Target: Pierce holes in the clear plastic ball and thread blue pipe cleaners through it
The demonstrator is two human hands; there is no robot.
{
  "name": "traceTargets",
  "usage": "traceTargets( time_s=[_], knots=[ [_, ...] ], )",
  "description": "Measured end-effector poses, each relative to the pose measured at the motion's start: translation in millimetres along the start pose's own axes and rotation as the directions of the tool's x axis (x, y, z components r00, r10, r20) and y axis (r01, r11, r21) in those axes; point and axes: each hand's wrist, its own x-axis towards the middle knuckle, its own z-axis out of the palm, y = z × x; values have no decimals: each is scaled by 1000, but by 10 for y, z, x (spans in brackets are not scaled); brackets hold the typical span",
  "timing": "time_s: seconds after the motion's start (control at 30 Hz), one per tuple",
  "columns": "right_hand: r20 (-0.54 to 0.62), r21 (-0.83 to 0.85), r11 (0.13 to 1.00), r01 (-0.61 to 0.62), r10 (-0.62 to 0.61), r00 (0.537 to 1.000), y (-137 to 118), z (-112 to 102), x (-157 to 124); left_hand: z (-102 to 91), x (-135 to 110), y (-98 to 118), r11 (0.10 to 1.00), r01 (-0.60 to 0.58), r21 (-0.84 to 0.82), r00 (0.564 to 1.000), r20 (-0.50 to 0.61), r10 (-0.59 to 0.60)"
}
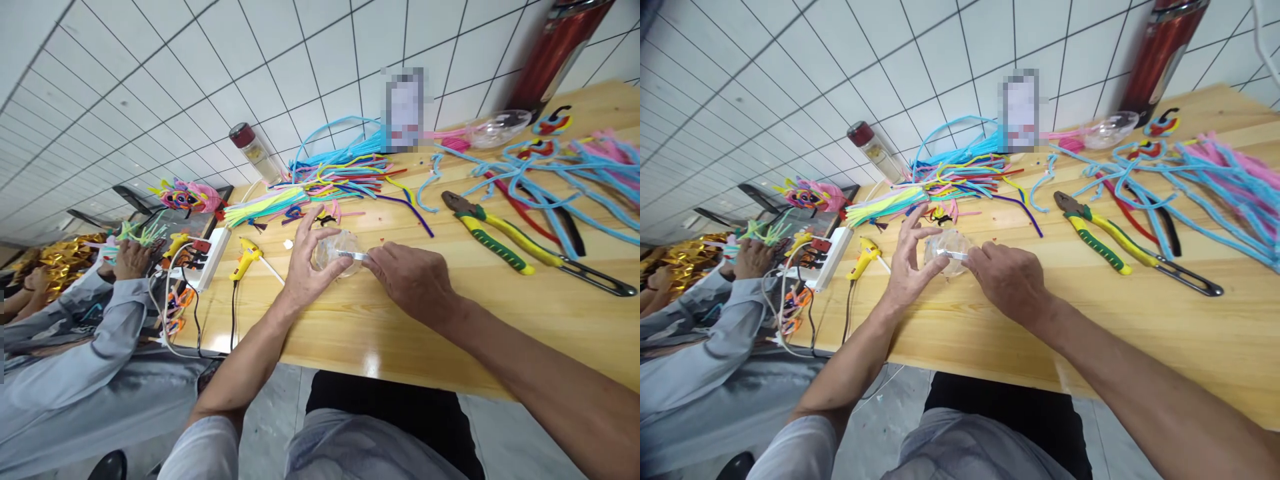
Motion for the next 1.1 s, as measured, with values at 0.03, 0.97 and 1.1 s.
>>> traceTargets(
  time_s=[0.03,0.97,1.1],
  knots=[
    [-1,-7,1000,12,-12,1000,-10,-5,-2,-16,12,39,1000,-14,9,1000,28,14],
    [-34,266,947,-180,196,980,152,147,-15,130,-179,110,946,297,-128,942,201,-268],
    [11,331,916,-228,237,971,122,186,-19,193,-192,148,958,256,-127,958,168,-233]
  ],
)
